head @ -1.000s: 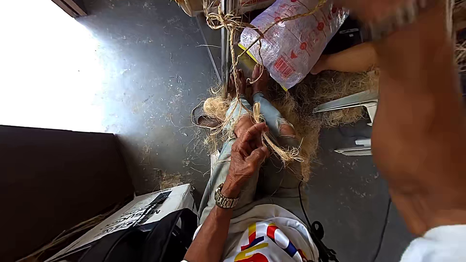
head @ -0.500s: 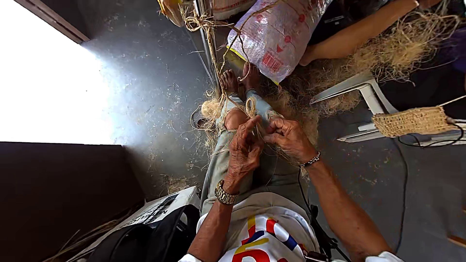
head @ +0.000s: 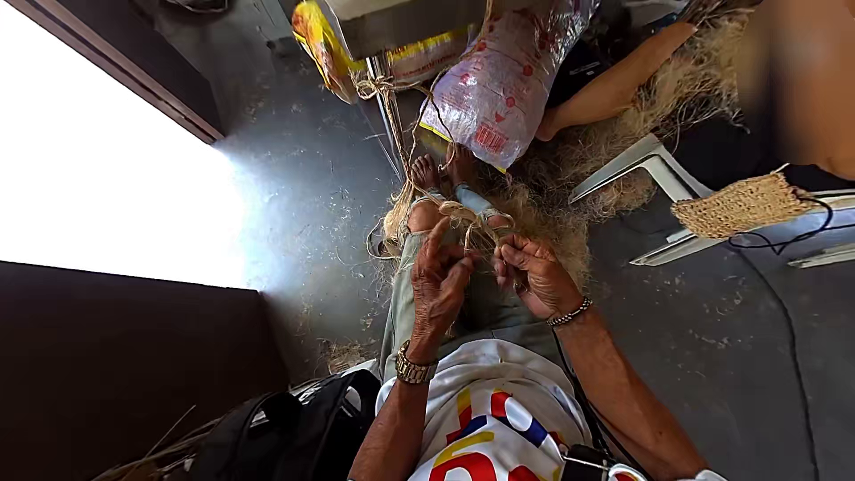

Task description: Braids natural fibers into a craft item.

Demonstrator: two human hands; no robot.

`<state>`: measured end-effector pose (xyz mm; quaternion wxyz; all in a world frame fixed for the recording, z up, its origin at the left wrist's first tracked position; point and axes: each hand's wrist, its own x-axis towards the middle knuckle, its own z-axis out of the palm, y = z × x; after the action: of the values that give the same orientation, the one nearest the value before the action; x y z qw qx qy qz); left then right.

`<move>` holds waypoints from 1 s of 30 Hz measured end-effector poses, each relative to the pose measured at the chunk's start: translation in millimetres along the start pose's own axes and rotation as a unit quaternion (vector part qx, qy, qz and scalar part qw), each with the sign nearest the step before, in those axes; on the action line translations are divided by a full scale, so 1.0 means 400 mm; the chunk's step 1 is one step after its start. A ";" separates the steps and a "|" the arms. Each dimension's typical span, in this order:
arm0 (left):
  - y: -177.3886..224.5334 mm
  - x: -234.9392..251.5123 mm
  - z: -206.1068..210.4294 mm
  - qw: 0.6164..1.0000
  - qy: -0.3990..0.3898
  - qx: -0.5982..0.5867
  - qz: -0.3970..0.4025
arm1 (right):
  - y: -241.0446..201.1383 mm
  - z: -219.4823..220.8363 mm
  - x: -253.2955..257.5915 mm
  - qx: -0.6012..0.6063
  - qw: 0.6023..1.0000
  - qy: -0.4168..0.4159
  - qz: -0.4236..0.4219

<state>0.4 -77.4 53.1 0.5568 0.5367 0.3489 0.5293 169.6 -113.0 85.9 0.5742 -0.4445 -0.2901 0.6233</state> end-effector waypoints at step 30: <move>0.059 0.016 -0.027 0.954 -0.275 0.098 -0.071 | -0.026 -0.099 -0.148 0.136 0.980 -0.080 -0.120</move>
<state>-13.8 -71.8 75.1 0.6120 0.6872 0.2698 0.2836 206.5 -174.8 90.7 0.6749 -0.2728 -0.2989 0.6171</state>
